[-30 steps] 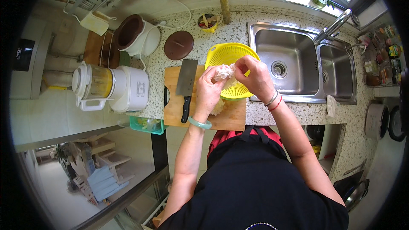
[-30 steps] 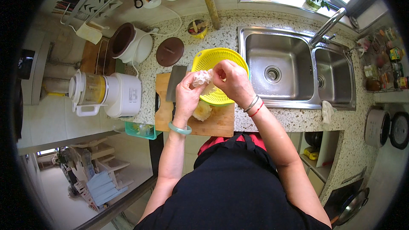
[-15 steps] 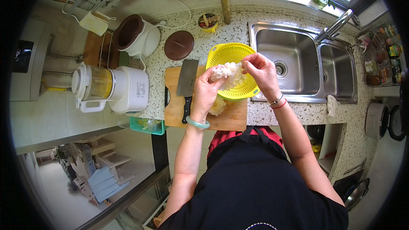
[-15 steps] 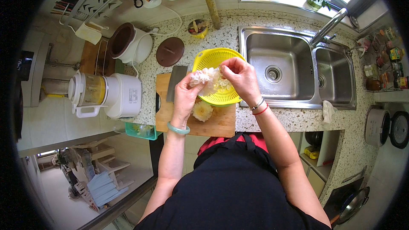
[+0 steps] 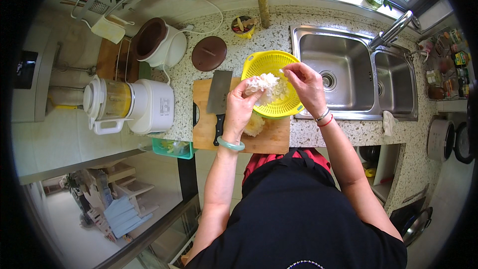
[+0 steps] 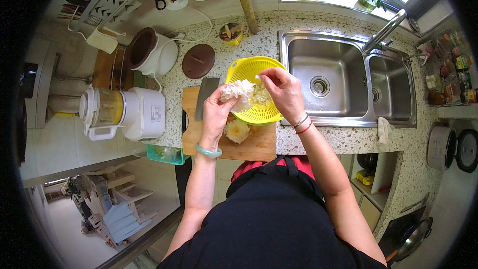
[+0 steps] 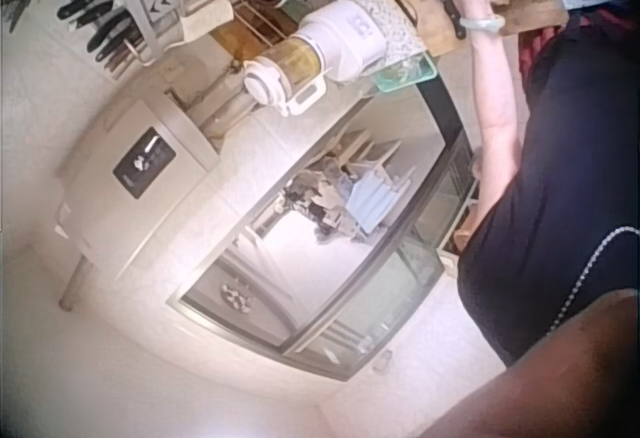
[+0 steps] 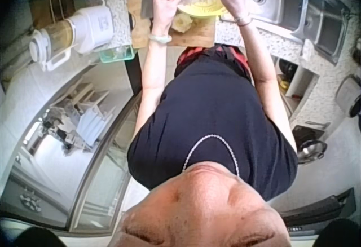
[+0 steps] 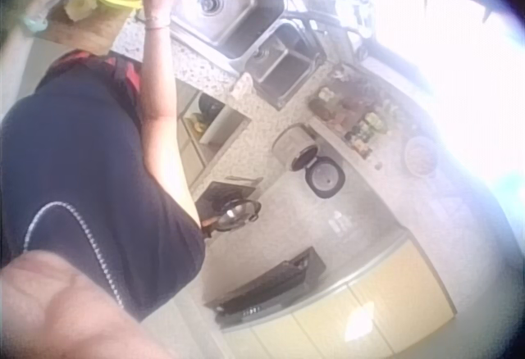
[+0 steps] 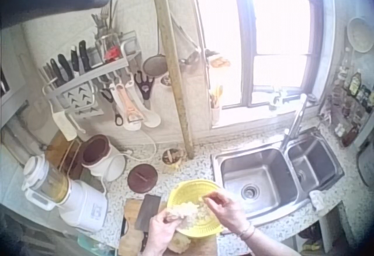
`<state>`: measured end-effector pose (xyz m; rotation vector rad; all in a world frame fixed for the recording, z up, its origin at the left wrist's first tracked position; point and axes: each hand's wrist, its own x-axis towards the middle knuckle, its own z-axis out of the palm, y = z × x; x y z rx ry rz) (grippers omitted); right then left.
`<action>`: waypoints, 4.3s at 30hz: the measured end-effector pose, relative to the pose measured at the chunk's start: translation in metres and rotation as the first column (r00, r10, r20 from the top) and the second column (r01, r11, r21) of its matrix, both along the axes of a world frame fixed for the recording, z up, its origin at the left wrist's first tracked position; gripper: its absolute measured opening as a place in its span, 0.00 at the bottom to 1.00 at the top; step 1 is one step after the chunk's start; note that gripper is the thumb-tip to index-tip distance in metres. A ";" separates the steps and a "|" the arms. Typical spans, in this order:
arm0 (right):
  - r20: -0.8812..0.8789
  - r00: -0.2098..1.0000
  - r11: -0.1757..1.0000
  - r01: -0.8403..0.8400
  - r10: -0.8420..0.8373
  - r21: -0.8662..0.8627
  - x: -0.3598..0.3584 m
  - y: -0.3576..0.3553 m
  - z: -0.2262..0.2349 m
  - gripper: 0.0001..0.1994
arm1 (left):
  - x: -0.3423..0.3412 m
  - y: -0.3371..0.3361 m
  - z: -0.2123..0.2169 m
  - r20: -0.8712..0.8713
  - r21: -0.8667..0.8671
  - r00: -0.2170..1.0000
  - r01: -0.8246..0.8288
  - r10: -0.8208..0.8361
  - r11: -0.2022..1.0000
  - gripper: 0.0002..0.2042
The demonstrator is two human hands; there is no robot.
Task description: The person stands at a kitchen counter and repeatedly picks up small pieces of a white fibrous food from a yellow colander, separating them by hand. The separated pieces are placed back into the colander. A knife and cutting board are visible on the counter but are not used during the clip.
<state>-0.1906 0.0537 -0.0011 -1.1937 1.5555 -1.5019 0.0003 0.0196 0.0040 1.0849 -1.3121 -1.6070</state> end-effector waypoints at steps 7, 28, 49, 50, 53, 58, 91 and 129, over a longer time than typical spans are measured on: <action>-0.189 0.982 0.999 0.003 0.006 0.048 0.003 -0.003 0.004 0.06 | -0.002 -0.002 0.002 0.012 -0.034 0.999 0.052 -0.051 0.998 0.13; -0.574 0.816 0.964 -0.199 0.066 -0.173 0.013 0.004 0.033 0.04 | -0.008 0.003 0.016 0.369 -0.495 0.926 0.122 0.081 0.860 0.12; 0.025 0.999 1.000 -0.022 0.021 0.015 0.013 0.008 0.014 0.06 | 0.004 0.005 0.001 -0.010 -0.069 1.000 0.019 -0.019 0.997 0.13; 0.073 0.997 1.000 -0.026 0.025 0.012 0.012 0.007 0.015 0.06 | 0.005 0.005 0.001 -0.037 -0.041 0.999 0.013 -0.015 0.999 0.13; 0.013 1.000 1.000 -0.022 0.022 -0.018 0.009 0.006 0.013 0.05 | 0.008 0.000 -0.002 -0.136 0.041 0.989 0.066 -0.060 0.997 0.14; -0.278 0.960 0.998 -0.001 -0.018 -0.069 0.005 0.003 0.013 0.05 | 0.008 -0.002 -0.003 -0.285 0.172 0.956 0.128 -0.075 0.977 0.15; -0.403 0.913 0.986 -0.121 0.064 -0.117 0.010 -0.001 0.022 0.04 | -0.003 -0.010 0.001 -0.005 -0.054 0.993 0.122 -0.122 0.991 0.13; -0.583 0.808 0.967 -0.206 0.082 -0.149 0.004 0.001 0.034 0.06 | -0.003 -0.005 0.016 -0.111 0.066 0.987 0.123 -0.115 0.990 0.14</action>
